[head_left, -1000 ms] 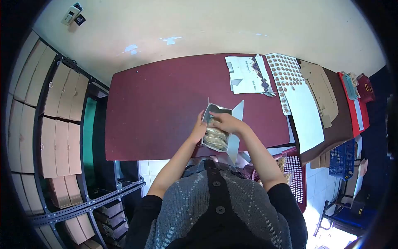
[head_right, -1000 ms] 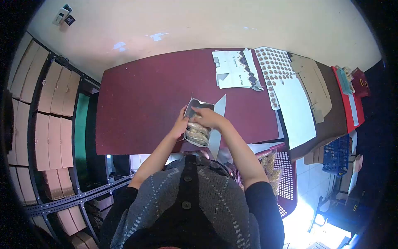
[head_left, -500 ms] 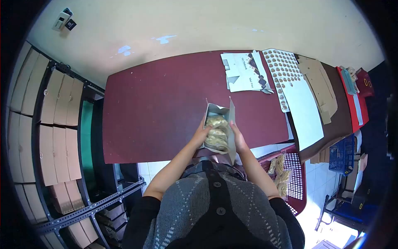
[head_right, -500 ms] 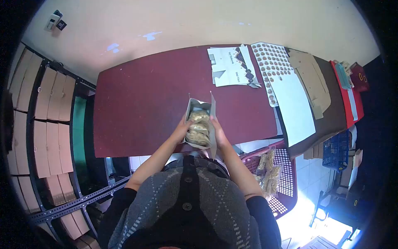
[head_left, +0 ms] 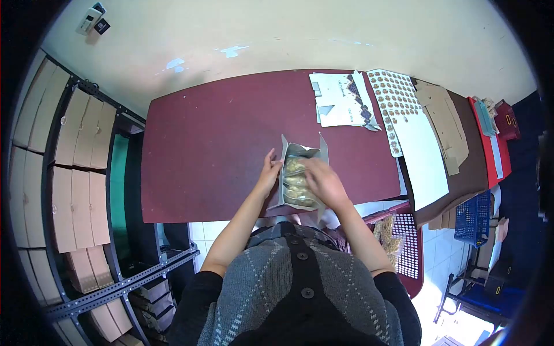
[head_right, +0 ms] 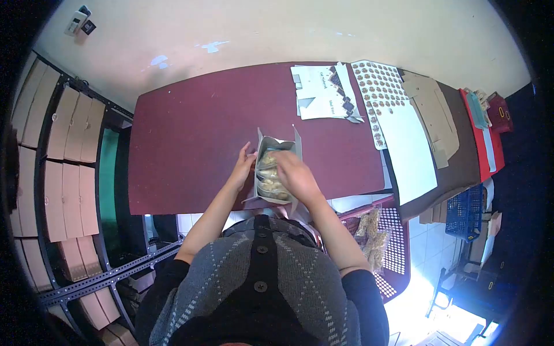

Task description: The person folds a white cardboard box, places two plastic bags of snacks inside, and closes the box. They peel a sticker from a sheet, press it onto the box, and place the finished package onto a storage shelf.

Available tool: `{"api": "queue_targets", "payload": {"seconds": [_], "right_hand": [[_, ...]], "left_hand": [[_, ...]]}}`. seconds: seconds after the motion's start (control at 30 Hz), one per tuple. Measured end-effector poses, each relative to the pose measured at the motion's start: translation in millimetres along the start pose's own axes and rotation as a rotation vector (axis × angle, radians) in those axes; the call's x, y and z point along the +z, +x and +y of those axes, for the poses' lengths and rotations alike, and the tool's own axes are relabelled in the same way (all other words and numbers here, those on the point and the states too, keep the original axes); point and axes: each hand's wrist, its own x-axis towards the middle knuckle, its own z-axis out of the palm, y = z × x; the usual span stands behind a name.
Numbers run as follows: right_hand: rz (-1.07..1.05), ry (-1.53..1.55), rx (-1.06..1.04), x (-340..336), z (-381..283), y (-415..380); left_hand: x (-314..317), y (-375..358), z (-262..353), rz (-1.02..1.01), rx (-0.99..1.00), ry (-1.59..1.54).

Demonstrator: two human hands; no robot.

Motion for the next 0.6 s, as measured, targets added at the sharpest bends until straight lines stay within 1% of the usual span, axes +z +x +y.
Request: {"api": "queue_targets", "payload": {"seconds": [0.03,0.07,0.13,0.17,0.2,0.27,0.3,0.33,0.37,0.4,0.47,0.53,0.6], "right_hand": [[-0.013,-0.021,-0.042,5,-5,8],[-0.011,-0.021,-0.042,11,5,12],[-0.269,-0.325,0.150,36,39,21],[-0.226,-0.331,0.215,42,52,27],[-0.228,-0.332,0.209,44,56,34],[-0.090,-0.395,0.339,51,63,44],[-0.095,-0.394,0.335,51,62,49],[-0.166,-0.436,0.297,51,61,54],[-0.235,-0.478,0.259,50,60,57],[-0.231,-0.479,0.258,50,62,57],[-0.239,-0.487,0.144,50,65,56],[-0.199,-0.491,0.165,39,40,47],[0.075,-0.291,0.017,26,13,33]], "left_hand": [[0,0,2,-0.018,-0.005,0.030],[-1,0,3,-0.037,-0.010,0.061],[-3,5,-3,-0.060,-0.023,0.042],[-5,11,-9,-0.027,0.038,0.165],[-5,10,-7,0.011,0.096,0.286],[-5,8,-5,0.001,0.110,0.264],[-4,9,-4,0.012,0.089,0.326],[-3,9,-2,0.022,0.070,0.389],[-3,9,-5,0.029,0.073,0.322],[-2,6,-2,0.028,0.077,0.324],[-1,0,4,0.079,0.074,0.352],[-4,5,-8,0.065,0.055,0.323],[-6,6,-18,0.089,0.189,0.383]]}}
